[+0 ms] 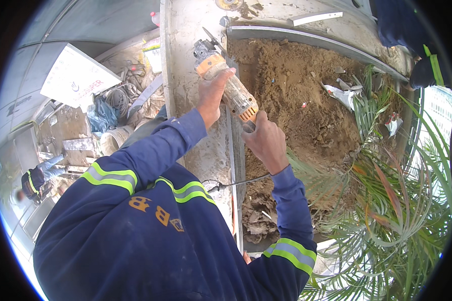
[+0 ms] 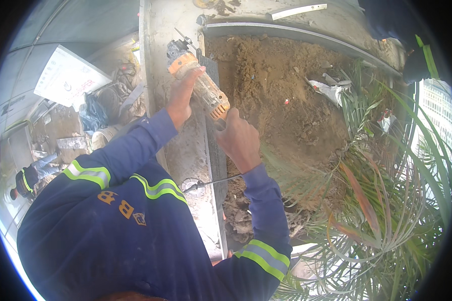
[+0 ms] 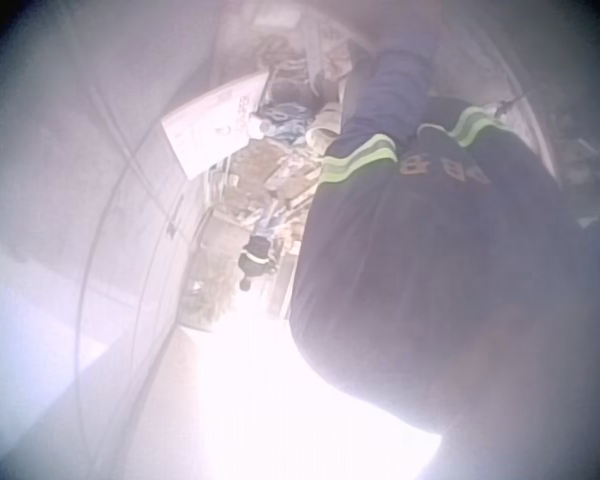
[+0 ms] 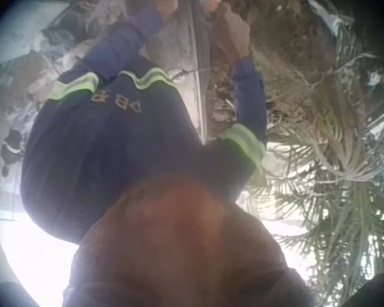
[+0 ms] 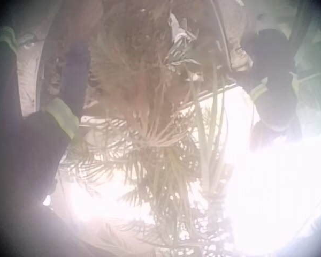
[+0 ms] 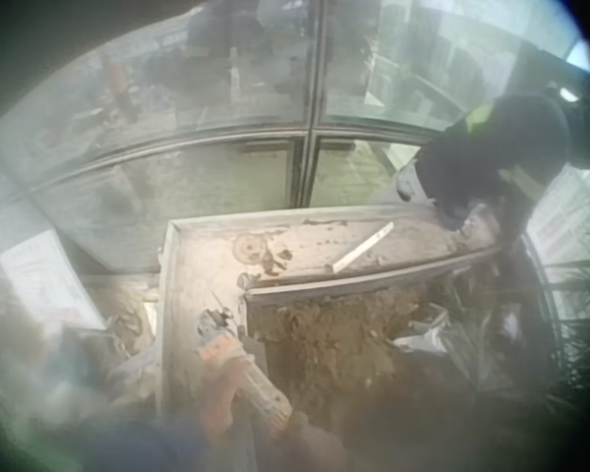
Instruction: The person uses a handheld angle grinder to cut a groove along the edge of a concrete planter. The person holds the grinder with both hands and moves it steadily along the planter's rim, creating a visible cut line.
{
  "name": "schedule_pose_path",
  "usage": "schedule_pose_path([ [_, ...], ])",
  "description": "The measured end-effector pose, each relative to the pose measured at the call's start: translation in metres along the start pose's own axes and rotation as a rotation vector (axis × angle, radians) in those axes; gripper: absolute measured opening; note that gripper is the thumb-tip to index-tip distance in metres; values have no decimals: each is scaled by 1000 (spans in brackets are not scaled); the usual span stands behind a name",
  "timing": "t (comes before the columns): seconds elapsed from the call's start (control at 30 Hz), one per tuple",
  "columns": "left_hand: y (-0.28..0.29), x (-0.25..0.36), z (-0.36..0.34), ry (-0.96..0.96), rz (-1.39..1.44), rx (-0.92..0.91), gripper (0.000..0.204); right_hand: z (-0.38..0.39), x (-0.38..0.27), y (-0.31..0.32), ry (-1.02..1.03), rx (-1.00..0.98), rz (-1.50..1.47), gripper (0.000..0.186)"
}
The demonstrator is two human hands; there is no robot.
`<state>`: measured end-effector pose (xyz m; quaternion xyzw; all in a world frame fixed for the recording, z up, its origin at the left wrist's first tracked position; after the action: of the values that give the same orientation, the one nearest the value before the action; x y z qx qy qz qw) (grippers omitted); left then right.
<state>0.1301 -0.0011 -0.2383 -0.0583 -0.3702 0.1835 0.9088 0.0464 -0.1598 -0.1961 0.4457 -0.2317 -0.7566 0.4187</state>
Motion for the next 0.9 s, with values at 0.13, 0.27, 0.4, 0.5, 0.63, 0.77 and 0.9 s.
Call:
schedule_pose_path([
  [0.13, 0, 0, 2, -30, 8, -20, 39, 4, -2, 2, -22, -13, -2, 38],
  [0.27, -2, 0, 5, -32, 8, -9, 38, 5, 2, 0, -18, -3, 9, 39],
  [0.4, -3, 1, 6, -4, 4, 2, 39, 5, 2, 0, -27, -9, 17, 39],
  [0.5, 1, -1, 3, -43, 6, -31, 39, 3, 2, -1, -11, -6, 17, 38],
  [0.63, 3, 1, 0, -35, -27, -52, 37, 0, 0, 0, 15, 2, -2, 36],
  [0.77, -3, 7, 3, 125, 13, 23, 38, -1, -1, 2, 22, 2, 5, 37],
  [0.9, 17, -9, -1, -708, -455, -330, 62, 4, 0, 3, 14, 37, 35, 38],
])
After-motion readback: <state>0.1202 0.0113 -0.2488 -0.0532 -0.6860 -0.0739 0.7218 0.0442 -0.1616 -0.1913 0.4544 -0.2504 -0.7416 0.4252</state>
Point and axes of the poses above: each hand's wrist, its own z-axis away from the middle knuckle, its own y-axis out of the back of the hand, x = y × z, the point moved 4 cm from there along -z, towards the middle knuckle, and after that the axes turned 2 degrees about -x, right-handed, at the moved point
